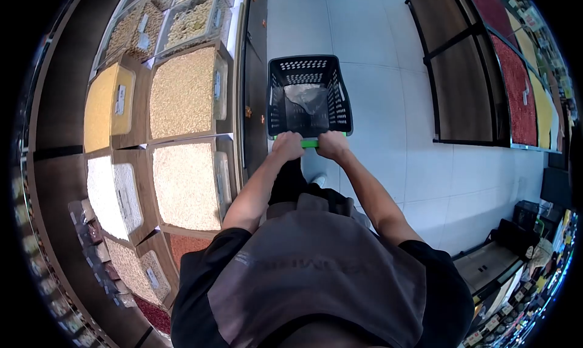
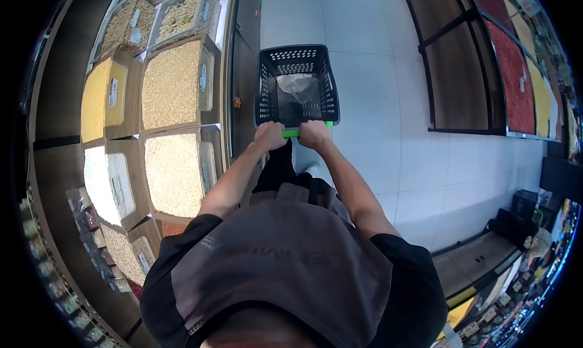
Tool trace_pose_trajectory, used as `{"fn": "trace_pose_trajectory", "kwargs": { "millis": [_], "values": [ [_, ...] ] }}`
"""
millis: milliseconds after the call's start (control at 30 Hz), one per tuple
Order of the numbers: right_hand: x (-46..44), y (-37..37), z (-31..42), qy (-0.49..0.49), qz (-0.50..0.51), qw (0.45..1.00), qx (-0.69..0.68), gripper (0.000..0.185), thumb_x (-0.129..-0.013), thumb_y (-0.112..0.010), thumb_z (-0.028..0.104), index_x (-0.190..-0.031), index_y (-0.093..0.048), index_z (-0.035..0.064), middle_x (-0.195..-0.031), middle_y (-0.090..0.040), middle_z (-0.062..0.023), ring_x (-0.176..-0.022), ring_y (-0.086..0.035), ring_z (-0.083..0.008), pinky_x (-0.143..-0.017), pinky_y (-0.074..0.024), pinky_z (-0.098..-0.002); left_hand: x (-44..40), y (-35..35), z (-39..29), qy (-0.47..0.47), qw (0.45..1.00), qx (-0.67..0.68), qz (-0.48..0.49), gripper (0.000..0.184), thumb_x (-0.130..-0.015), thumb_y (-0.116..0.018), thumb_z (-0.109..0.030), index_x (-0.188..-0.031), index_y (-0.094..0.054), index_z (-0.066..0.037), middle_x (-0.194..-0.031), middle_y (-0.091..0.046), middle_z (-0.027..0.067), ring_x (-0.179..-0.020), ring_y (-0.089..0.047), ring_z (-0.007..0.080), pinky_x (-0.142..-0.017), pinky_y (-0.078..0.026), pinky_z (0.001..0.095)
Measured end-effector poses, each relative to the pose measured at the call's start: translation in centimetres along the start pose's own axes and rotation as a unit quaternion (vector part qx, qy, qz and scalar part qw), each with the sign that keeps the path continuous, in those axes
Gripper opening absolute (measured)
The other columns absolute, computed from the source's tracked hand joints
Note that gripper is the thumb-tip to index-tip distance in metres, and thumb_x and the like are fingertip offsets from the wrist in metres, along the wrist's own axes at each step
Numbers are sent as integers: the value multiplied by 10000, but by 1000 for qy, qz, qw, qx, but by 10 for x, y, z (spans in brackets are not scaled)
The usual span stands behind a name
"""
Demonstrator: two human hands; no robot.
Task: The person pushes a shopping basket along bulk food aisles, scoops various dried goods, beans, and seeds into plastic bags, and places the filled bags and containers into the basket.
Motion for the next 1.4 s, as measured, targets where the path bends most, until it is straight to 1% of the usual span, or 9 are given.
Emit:
{"fn": "trace_pose_trajectory", "kwargs": {
  "millis": [33, 267, 433, 600, 867, 933, 1033, 1233, 1400],
  "values": [
    [-14, 9, -4, -10, 8, 1000, 4, 227, -748, -625, 252, -752, -733, 52, -814, -711, -198, -764, -708, -351, -732, -573, -446, -13, 12, 4, 6, 1000, 20, -8, 272, -721, -696, -266, -902, -755, -72, -911, -709, 215, -904, -686, 372, -848, -536, 453],
    [-127, 75, -47, -31, -4, 1000, 5, 234, -751, -630, 262, -773, -737, 56, -815, -715, -184, -777, -709, -349, -739, -576, -433, -128, 87, 26, -26, 1000, 10, 0, 242, -731, -663, -240, -870, -749, -61, -873, -708, 214, -874, -689, 382, -829, -541, 462],
    [-196, 112, -73, -48, 2, 999, 4, 287, -757, -611, 300, -789, -738, 45, -823, -709, -208, -820, -700, -378, -786, -560, -469, -198, 135, 44, -36, 999, 26, -10, 252, -732, -650, -243, -874, -739, -55, -894, -700, 235, -889, -683, 391, -826, -540, 478],
    [-241, 135, -92, -36, -24, 999, 4, 298, -759, -600, 344, -763, -731, 76, -775, -695, -208, -778, -692, -377, -729, -560, -472, -234, 166, 50, -24, 998, 47, 14, 268, -743, -638, -215, -959, -759, -112, -932, -707, 220, -906, -682, 394, -850, -535, 485],
    [-306, 166, -113, -13, -29, 999, 26, 227, -711, -631, 300, -739, -711, 89, -745, -690, -191, -729, -685, -382, -697, -557, -482, -291, 201, 63, -43, 997, 58, 26, 275, -728, -641, -208, -926, -745, -49, -904, -702, 236, -898, -684, 394, -825, -547, 480],
    [-320, 181, -113, -8, -7, 1000, 24, 188, -707, -646, 259, -763, -708, 92, -729, -682, -189, -717, -686, -372, -680, -560, -476, -307, 209, 74, -32, 997, 65, 19, 265, -723, -646, -205, -907, -746, -44, -896, -701, 235, -892, -685, 394, -829, -546, 478],
    [-353, 199, -121, -8, 18, 999, 30, 206, -718, -658, 254, -776, -727, 70, -808, -710, -185, -787, -705, -358, -744, -566, -463, -329, 234, 80, -17, 996, 83, 6, 247, -711, -657, -200, -868, -746, -32, -881, -701, 233, -879, -687, 392, -833, -544, 474],
    [-429, 222, -143, 88, 160, 983, -35, 323, -742, -623, 294, -868, -730, 16, -892, -691, -262, -873, -685, -406, -818, -551, -480, -388, 278, 94, 16, 997, 74, -21, 234, -701, -672, -209, -839, -748, -36, -865, -700, 235, -870, -691, 383, -823, -547, 464],
    [-477, 248, -164, 85, 154, 984, -6, 308, -758, -645, 305, -832, -725, 17, -881, -699, -231, -875, -681, -401, -819, -543, -484, -431, 299, 99, 49, 995, 87, -26, 243, -677, -688, -218, -818, -744, -27, -851, -700, 234, -860, -695, 374, -811, -554, 452]
  ]
}}
Point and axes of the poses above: each hand's wrist, its own x-axis away from the middle knuckle, its own y-axis out of the back of the hand, z = x × y, the point moved 9 cm from there along -x, towards the middle knuckle
